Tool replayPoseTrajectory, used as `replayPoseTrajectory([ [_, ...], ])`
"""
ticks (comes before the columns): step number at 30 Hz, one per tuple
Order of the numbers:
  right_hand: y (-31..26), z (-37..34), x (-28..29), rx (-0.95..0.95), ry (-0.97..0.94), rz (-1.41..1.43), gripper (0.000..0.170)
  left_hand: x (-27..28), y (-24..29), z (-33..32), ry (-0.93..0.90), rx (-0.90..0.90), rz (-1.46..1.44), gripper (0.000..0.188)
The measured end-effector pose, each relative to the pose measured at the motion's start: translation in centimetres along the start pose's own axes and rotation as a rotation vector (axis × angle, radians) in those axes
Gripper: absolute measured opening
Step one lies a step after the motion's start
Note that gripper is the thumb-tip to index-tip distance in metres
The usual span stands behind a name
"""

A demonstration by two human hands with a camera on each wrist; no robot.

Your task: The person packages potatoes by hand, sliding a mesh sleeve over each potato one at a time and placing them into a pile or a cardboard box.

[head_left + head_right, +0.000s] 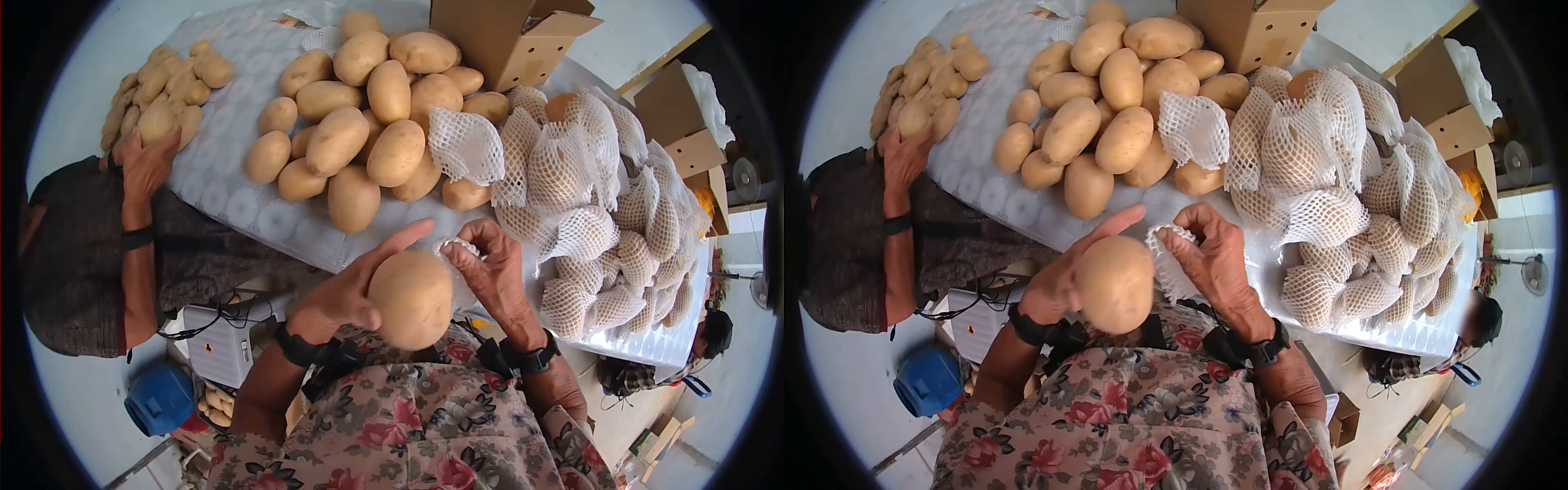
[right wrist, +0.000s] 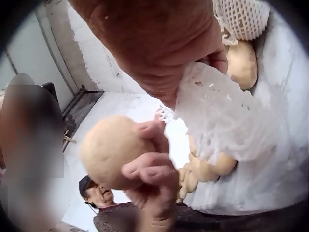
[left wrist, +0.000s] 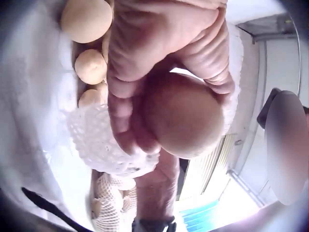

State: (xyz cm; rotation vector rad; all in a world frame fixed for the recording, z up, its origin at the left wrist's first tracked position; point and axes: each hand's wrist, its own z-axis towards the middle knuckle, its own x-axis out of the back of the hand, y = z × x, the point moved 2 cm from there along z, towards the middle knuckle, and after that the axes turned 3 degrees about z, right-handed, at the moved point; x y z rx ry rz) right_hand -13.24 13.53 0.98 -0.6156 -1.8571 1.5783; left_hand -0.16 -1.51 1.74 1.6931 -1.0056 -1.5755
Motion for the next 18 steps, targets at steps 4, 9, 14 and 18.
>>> replayPoseTrajectory([
  [4, -0.5, 0.7, -0.1, -0.072, -0.152, 0.447, 0.015, 0.6, -1.0, 0.8, 0.073, 0.12, 0.122, 0.097],
  [9, 0.2, 0.6, 2.3, 0.006, -0.222, -0.121, 0.014, 1.3, -1.0, -1.1, 0.13, 0.093, -0.056, 0.104],
  [14, 1.3, 0.0, 3.3, 0.06, -0.093, -0.412, 0.016, 2.7, -1.4, -1.5, 0.128, 0.018, -0.124, 0.107],
  [18, 0.7, -0.4, 3.1, -0.183, -0.114, 0.335, 0.015, 2.6, -0.8, -1.1, 0.196, 0.009, 0.018, 0.105],
])
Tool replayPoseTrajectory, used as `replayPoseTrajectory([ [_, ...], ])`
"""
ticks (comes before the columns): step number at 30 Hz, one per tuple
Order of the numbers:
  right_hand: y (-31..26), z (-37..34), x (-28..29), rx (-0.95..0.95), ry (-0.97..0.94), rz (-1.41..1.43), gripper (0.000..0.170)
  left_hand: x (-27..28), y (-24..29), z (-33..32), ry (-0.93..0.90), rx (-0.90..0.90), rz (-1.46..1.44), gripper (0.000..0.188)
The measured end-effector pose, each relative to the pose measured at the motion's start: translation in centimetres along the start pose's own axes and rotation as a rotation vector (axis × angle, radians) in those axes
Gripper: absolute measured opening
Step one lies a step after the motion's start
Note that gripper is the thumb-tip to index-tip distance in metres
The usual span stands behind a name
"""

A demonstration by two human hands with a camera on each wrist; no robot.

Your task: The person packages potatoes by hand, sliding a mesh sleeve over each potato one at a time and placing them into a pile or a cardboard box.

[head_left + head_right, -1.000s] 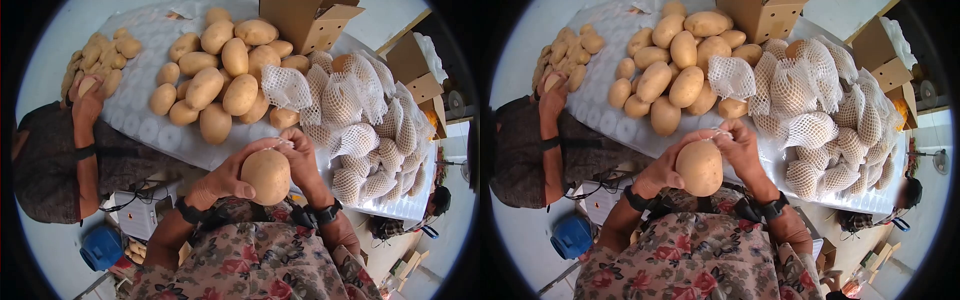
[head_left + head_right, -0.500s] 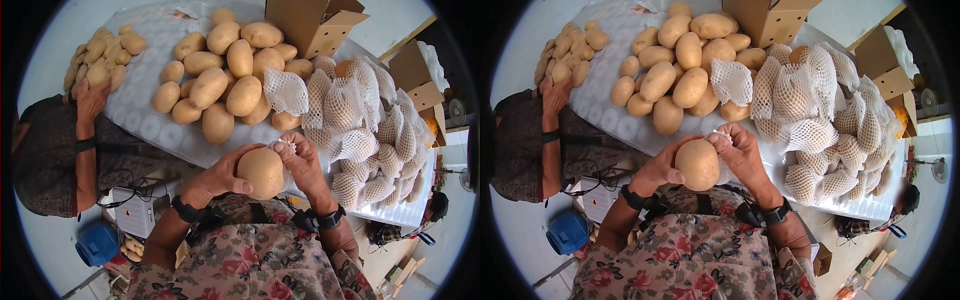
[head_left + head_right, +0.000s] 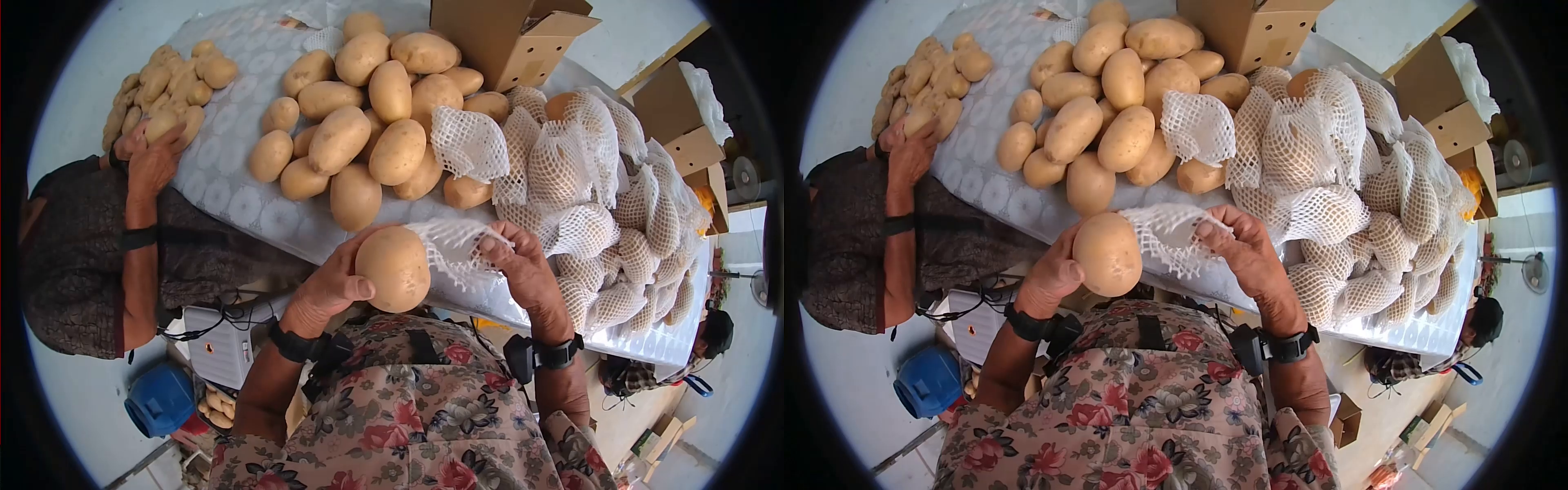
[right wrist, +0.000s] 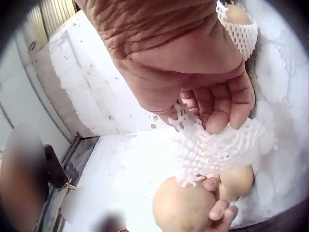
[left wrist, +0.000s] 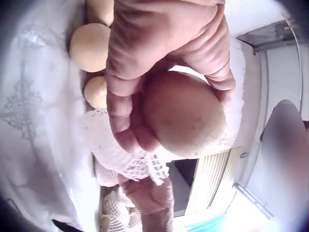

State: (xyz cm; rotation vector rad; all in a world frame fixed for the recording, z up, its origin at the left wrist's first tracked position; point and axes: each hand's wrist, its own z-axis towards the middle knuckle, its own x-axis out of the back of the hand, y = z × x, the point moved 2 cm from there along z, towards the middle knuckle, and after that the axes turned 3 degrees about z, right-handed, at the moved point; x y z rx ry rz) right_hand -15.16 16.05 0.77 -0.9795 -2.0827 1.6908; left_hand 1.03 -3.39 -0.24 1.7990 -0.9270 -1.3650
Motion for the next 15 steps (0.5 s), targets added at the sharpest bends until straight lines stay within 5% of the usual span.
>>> replayPoseTrajectory([
  [3, 0.4, 0.2, -0.2, 0.12, 0.091, -0.148, 0.018, -0.2, 0.3, -1.1, -0.001, -0.065, -0.06, 0.105],
  [8, -0.1, -0.4, -3.0, 0.207, 0.167, -0.512, 0.024, -3.7, 4.0, -3.1, -0.489, -0.032, -0.109, 0.103],
  [11, -0.4, -0.6, -4.3, 0.288, 0.008, -0.401, 0.018, -4.1, 2.9, -0.8, -0.366, 0.036, 0.109, 0.112],
  [14, -0.6, -0.8, -4.2, 0.374, 0.086, -0.435, 0.015, -2.8, -0.1, 0.3, -0.198, 0.178, 0.054, 0.105],
  [15, -0.5, -1.1, -3.6, 0.265, 0.106, -0.302, 0.018, -2.6, -0.6, 0.4, -0.165, 0.149, 0.059, 0.097],
])
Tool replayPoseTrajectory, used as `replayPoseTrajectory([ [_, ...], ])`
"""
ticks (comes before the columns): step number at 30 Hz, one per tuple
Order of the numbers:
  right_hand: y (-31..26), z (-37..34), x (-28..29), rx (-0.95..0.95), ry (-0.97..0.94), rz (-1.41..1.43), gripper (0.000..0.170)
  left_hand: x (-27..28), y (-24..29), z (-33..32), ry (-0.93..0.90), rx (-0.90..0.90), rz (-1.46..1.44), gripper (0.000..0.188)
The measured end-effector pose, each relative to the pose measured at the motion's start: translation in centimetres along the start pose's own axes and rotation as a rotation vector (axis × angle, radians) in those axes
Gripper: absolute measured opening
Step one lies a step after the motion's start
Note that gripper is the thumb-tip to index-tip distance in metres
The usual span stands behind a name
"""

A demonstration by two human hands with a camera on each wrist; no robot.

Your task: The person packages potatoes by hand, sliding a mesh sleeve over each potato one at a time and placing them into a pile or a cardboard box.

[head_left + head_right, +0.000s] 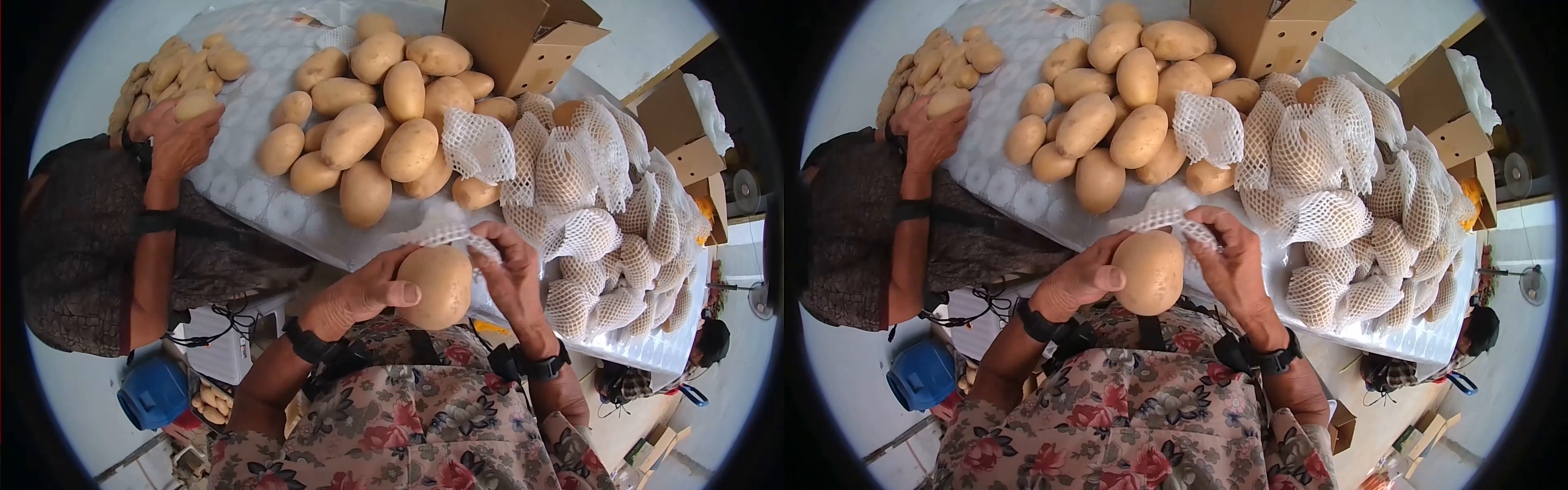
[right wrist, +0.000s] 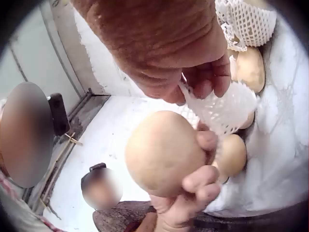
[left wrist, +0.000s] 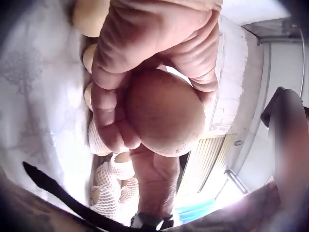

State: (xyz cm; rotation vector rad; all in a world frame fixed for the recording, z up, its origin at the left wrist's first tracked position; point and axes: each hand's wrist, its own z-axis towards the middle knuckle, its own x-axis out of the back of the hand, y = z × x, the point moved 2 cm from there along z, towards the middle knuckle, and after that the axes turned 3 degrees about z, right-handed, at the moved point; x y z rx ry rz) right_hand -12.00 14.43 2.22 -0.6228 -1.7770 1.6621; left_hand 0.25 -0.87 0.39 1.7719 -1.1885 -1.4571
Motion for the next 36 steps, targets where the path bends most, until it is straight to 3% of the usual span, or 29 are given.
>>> replayPoseTrajectory([
  [3, -1.5, -0.5, 0.2, 0.096, -0.029, -0.054, 0.023, -0.1, -1.2, 0.6, 0.106, -0.059, 0.0, 0.092],
  [4, -2.0, -0.5, -0.1, 0.281, -0.048, -0.219, 0.033, -0.2, -1.3, 0.8, 0.133, -0.106, -0.003, 0.09],
  [8, -4.2, -1.5, -0.5, 0.391, -0.157, -0.486, 0.042, 0.7, -2.0, 1.8, 0.195, -0.204, -0.074, 0.084],
  [12, -3.0, -2.1, -0.5, 0.334, -0.218, -0.621, 0.036, 1.9, -2.7, 1.9, 0.237, -0.249, -0.248, 0.079],
  [15, -2.1, -2.4, -1.2, 0.479, -0.233, -0.554, 0.034, 2.2, -2.6, 1.7, 0.144, -0.192, -0.356, 0.08],
  [18, -2.2, -2.3, -1.6, 0.439, -0.322, -0.618, 0.03, 2.0, -2.4, 1.8, 0.062, -0.252, -0.595, 0.077],
  [21, -2.3, -1.7, -2.1, 0.473, -0.32, -0.609, 0.029, 2.1, -1.8, 2.1, 0.019, -0.337, -0.646, 0.073],
  [24, -2.1, -1.6, -2.6, 0.542, -0.344, -0.577, 0.025, 1.9, -1.3, 2.5, 0.259, -0.319, -0.406, 0.073],
  [25, -2.0, -1.6, -2.7, 0.563, -0.36, -0.566, 0.024, 2.0, -1.3, 2.4, 0.249, -0.325, -0.437, 0.07],
  [28, -1.1, -2.4, -0.8, -0.03, -0.199, -0.004, 0.026, 2.5, -1.3, 2.3, 0.211, -0.355, -0.469, 0.065],
  [29, -0.8, -2.2, -0.4, -0.137, -0.08, 0.194, 0.041, 2.5, -1.2, 2.3, 0.193, -0.373, -0.436, 0.066],
  [31, -1.4, -1.0, 0.0, -0.174, -0.056, 0.218, 0.056, 2.1, -1.2, 2.4, 0.167, -0.4, -0.36, 0.067],
  [36, -0.6, 0.8, -1.3, -0.04, -0.048, 0.383, 0.085, -1.2, 0.9, 3.2, 0.173, -0.454, -0.054, 0.073],
])
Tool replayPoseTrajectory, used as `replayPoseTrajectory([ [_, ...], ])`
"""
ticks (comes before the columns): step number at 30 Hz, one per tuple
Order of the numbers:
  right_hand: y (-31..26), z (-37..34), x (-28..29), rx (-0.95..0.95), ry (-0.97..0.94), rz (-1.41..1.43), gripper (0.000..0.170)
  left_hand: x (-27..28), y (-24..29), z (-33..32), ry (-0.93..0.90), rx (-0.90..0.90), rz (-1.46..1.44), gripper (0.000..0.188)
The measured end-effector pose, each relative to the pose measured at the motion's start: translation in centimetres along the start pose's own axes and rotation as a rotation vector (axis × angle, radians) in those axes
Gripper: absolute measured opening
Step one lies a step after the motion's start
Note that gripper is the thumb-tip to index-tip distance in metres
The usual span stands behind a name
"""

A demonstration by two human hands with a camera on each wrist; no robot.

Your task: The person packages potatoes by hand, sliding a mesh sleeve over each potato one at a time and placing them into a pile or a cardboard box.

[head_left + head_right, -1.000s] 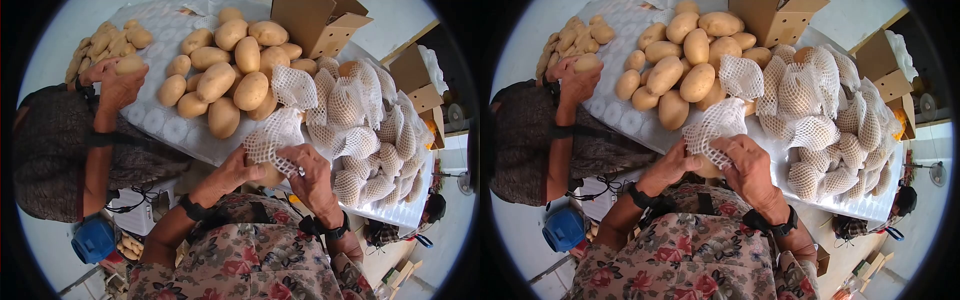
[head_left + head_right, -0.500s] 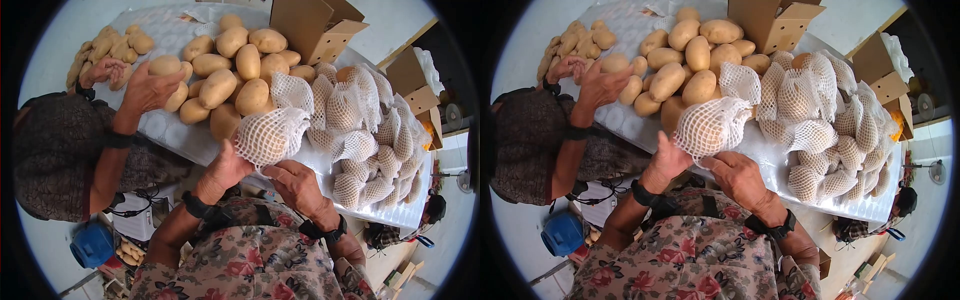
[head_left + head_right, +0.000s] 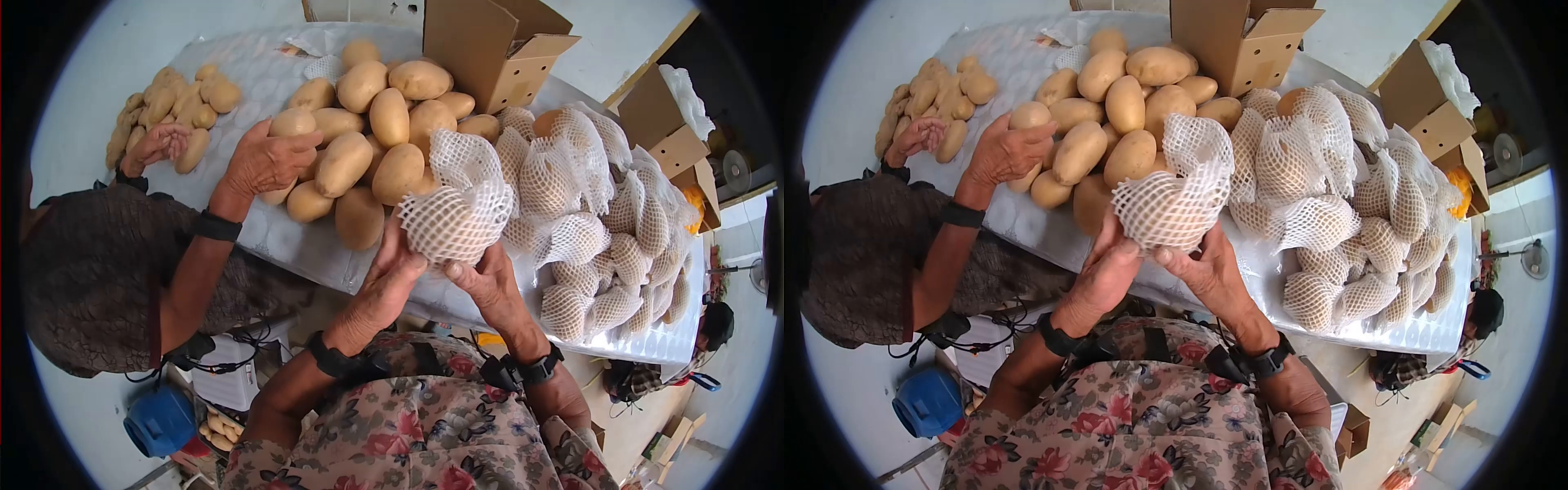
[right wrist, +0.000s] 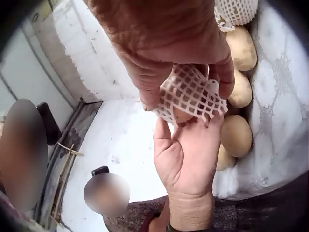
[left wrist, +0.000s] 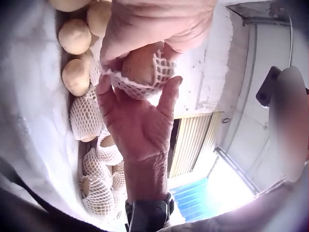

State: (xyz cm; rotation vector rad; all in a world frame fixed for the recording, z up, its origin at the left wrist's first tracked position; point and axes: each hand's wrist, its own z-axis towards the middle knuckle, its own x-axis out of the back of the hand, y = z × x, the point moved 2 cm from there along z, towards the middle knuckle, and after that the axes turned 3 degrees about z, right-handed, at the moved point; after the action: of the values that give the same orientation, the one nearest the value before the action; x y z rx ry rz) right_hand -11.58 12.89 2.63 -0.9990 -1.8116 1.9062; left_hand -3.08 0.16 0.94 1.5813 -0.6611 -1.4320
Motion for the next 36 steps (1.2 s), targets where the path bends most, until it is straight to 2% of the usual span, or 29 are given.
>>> replayPoseTrajectory([
  [1, 0.4, 0.2, 0.4, 0.035, 0.016, -0.004, 0.089, -0.3, 0.1, 0.2, 0.012, -0.003, 0.052, 0.073],
  [5, 1.2, 0.1, 1.5, -0.035, 0.015, 0.316, 0.086, -0.5, 0.6, 0.0, -0.202, -0.003, 0.151, 0.07],
  [6, 1.0, -0.1, 1.4, -0.047, 0.015, 0.354, 0.084, 0.1, 1.1, -0.1, -0.132, -0.15, 0.404, 0.064],
  [9, 1.1, -0.5, 2.2, -0.072, 0.016, 0.242, 0.083, 0.3, 2.5, -0.1, 0.187, -0.357, 0.632, 0.059],
  [10, 1.3, -0.5, 2.2, -0.073, 0.011, 0.24, 0.083, -0.5, 2.4, 0.4, 0.303, -0.363, 0.589, 0.047],
  [13, 1.7, -0.3, 2.6, -0.082, 0.017, 0.249, 0.084, 1.0, 1.5, 0.5, 0.105, -0.174, 0.75, 0.028],
  [14, 2.1, -0.2, 2.9, -0.086, 0.034, 0.264, 0.085, 1.0, 1.4, 0.2, 0.205, -0.122, 0.872, 0.014],
  [17, 2.3, -0.2, 3.5, -0.082, 0.076, 0.343, 0.09, -0.8, 1.2, -1.3, -0.108, -0.119, 0.976, 0.012],
  [18, 2.3, -0.2, 3.5, -0.076, 0.085, 0.375, 0.092, -1.3, 0.4, -2.0, -0.233, -0.117, 0.921, 0.012],
  [19, 2.4, -0.3, 3.6, -0.076, 0.048, 0.316, 0.094, -1.5, 0.3, -2.7, -0.33, 0.06, 0.921, 0.013],
  [21, 2.6, -0.9, 3.7, -0.076, -0.023, 0.199, 0.097, -0.5, 0.5, -3.0, -0.294, 0.045, 0.939, 0.013],
  [24, 2.0, -1.3, 3.4, -0.105, -0.039, 0.081, 0.102, 2.8, 2.1, -2.6, 0.295, 0.102, 0.629, 0.026],
  [27, 2.0, -1.2, 3.0, -0.054, -0.057, 0.007, 0.106, 3.2, 2.9, -1.3, 0.346, -0.088, 0.312, 0.049],
  [28, 2.1, -1.1, 2.6, -0.031, -0.062, -0.011, 0.107, 2.6, 2.0, -1.3, 0.204, -0.034, 0.27, 0.069],
  [31, 0.6, -0.5, 1.2, 0.111, -0.111, -0.06, 0.107, -0.1, -0.1, -1.1, 0.059, -0.035, 0.311, 0.075],
  [32, -0.2, -0.4, 0.6, 0.214, -0.103, -0.074, 0.101, -0.5, -0.1, -0.9, 0.105, -0.011, 0.194, 0.079],
  [35, -0.1, -0.6, 0.2, 0.252, -0.001, -0.007, 0.073, -0.4, -0.3, -0.5, 0.202, 0.057, -0.02, 0.077],
  [36, 0.7, -0.8, 0.5, 0.195, -0.018, -0.012, 0.061, -0.5, -0.2, -0.4, 0.227, 0.024, -0.071, 0.075],
])
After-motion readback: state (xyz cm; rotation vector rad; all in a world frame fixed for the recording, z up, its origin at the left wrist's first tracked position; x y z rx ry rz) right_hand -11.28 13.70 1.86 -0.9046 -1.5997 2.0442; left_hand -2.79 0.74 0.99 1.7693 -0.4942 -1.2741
